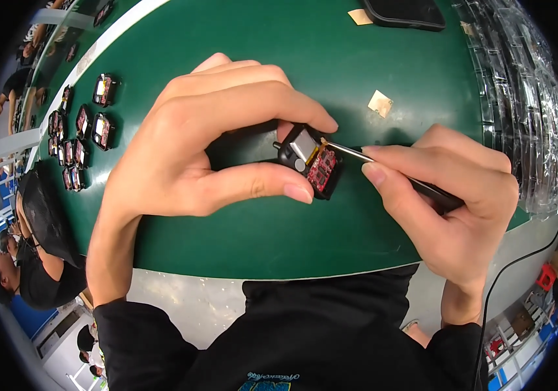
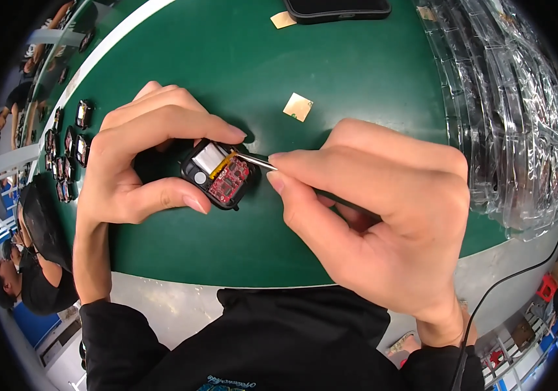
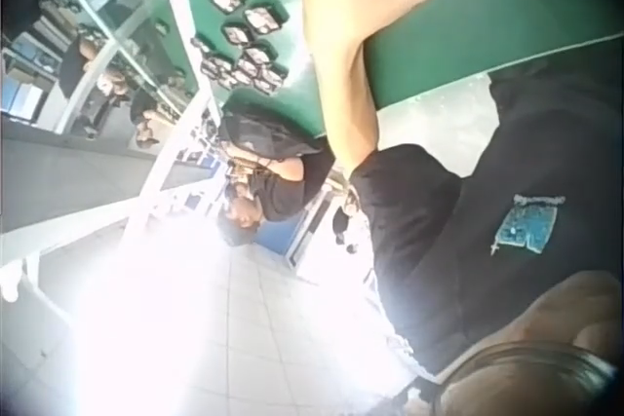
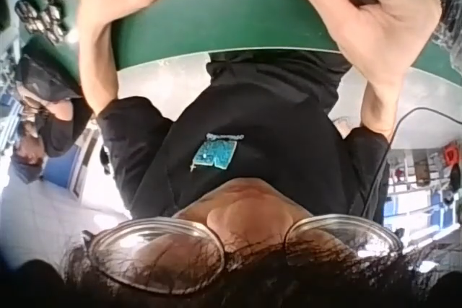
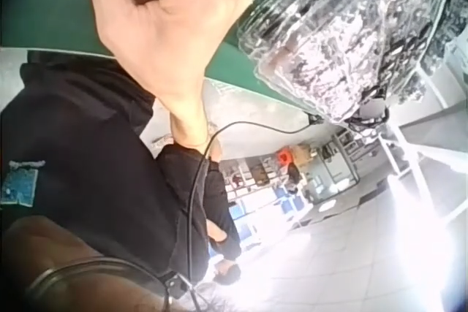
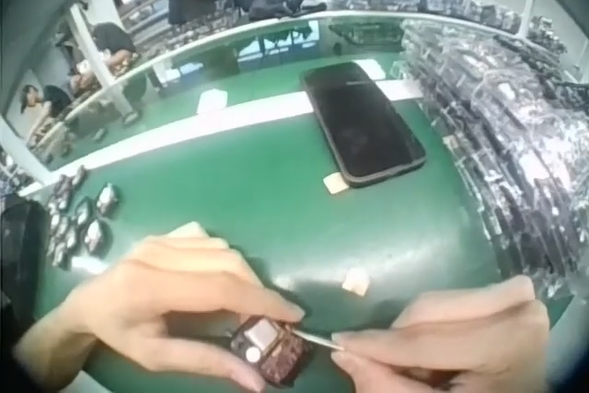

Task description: The recorder is using tweezers to assemble or repair internal components of small electronic devices, likely smartwatches.

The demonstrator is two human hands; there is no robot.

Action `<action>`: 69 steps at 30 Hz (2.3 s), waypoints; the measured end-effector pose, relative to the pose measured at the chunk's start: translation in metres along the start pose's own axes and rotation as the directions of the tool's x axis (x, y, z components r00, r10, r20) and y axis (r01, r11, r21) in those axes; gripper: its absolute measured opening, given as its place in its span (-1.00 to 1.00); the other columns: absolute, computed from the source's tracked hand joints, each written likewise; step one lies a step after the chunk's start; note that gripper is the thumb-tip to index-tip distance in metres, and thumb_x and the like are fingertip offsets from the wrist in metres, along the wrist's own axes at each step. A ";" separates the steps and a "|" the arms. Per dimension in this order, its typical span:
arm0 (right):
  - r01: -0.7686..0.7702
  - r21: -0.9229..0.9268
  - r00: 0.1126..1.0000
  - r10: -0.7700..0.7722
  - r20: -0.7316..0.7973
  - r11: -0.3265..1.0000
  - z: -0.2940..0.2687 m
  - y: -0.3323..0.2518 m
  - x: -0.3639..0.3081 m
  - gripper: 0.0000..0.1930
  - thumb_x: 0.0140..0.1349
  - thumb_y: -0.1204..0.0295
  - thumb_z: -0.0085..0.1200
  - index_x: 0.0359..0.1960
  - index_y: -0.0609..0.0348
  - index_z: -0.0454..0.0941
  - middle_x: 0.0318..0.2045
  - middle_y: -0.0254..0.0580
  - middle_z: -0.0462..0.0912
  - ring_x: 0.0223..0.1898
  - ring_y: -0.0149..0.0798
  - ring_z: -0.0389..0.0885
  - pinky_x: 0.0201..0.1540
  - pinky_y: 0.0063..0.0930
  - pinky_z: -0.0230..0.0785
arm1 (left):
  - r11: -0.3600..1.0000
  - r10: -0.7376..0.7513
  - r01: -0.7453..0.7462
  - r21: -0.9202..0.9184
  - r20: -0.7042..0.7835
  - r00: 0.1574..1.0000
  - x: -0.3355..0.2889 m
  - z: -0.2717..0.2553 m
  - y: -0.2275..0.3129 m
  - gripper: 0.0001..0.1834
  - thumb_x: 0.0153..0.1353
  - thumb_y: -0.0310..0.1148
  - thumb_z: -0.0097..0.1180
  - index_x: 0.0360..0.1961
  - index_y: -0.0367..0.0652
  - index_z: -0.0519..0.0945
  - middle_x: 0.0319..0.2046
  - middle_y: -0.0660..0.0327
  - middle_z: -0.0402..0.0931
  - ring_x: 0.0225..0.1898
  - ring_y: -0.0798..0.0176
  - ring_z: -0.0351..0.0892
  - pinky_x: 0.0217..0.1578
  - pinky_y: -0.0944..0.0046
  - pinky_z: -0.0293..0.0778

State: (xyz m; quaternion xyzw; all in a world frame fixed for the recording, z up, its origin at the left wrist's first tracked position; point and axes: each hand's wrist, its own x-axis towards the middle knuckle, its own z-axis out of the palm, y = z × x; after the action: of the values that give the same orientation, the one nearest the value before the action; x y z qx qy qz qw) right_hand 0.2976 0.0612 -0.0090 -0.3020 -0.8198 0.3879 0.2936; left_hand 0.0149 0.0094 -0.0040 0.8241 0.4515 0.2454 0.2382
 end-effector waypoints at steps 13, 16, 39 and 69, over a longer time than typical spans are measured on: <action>0.039 0.002 0.999 -0.039 -0.033 0.999 0.004 0.002 -0.003 -0.78 0.08 0.72 0.47 -0.20 0.31 0.89 -0.56 -0.30 0.66 -0.59 -0.50 0.48 -0.52 -0.56 0.16 | 0.999 0.024 -0.026 0.046 0.032 0.999 0.002 -0.001 0.004 -0.34 0.03 0.18 0.58 -0.11 -0.22 0.84 -0.26 0.20 0.81 -0.27 0.20 0.71 -0.18 0.21 0.34; 0.044 0.008 0.998 -0.044 -0.042 0.999 0.006 0.001 -0.003 -0.77 0.08 0.73 0.46 -0.20 0.30 0.89 -0.56 -0.32 0.64 -0.60 -0.52 0.45 -0.53 -0.56 0.13 | 0.999 0.029 -0.030 0.041 0.022 0.999 0.002 -0.001 0.004 -0.34 0.03 0.18 0.58 -0.11 -0.22 0.83 -0.25 0.21 0.81 -0.27 0.20 0.71 -0.18 0.21 0.34; 0.033 -0.016 0.990 -0.035 -0.140 0.999 0.003 -0.006 -0.006 -0.86 0.26 0.64 0.45 -0.16 0.28 0.82 -0.51 -0.30 0.67 -0.59 -0.53 0.47 -0.55 -0.55 0.21 | 1.000 0.004 -0.003 0.015 -0.041 0.999 -0.005 0.004 0.008 -0.39 0.02 -0.14 0.69 0.11 -0.08 0.78 -0.41 0.33 0.57 -0.32 0.24 0.58 -0.13 0.19 0.30; 0.212 -0.295 0.928 -0.287 -0.237 0.932 -0.052 -0.080 -0.022 -0.54 -0.03 0.31 0.59 -0.10 0.19 0.71 -0.27 -0.21 0.69 -0.44 -0.17 0.70 -0.40 -0.34 0.58 | 0.696 -0.340 0.538 0.475 -0.442 0.830 0.011 -0.128 -0.152 -0.43 0.41 -0.11 0.35 0.31 -0.23 0.63 0.25 0.02 0.61 0.21 -0.10 0.63 0.26 -0.03 0.56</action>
State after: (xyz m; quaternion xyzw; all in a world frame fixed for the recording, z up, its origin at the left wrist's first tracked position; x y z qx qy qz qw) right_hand 0.3279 0.0281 0.0779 -0.2820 -0.8470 0.1883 0.4093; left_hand -0.1541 0.1135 0.0027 0.6706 0.7225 0.1604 -0.0494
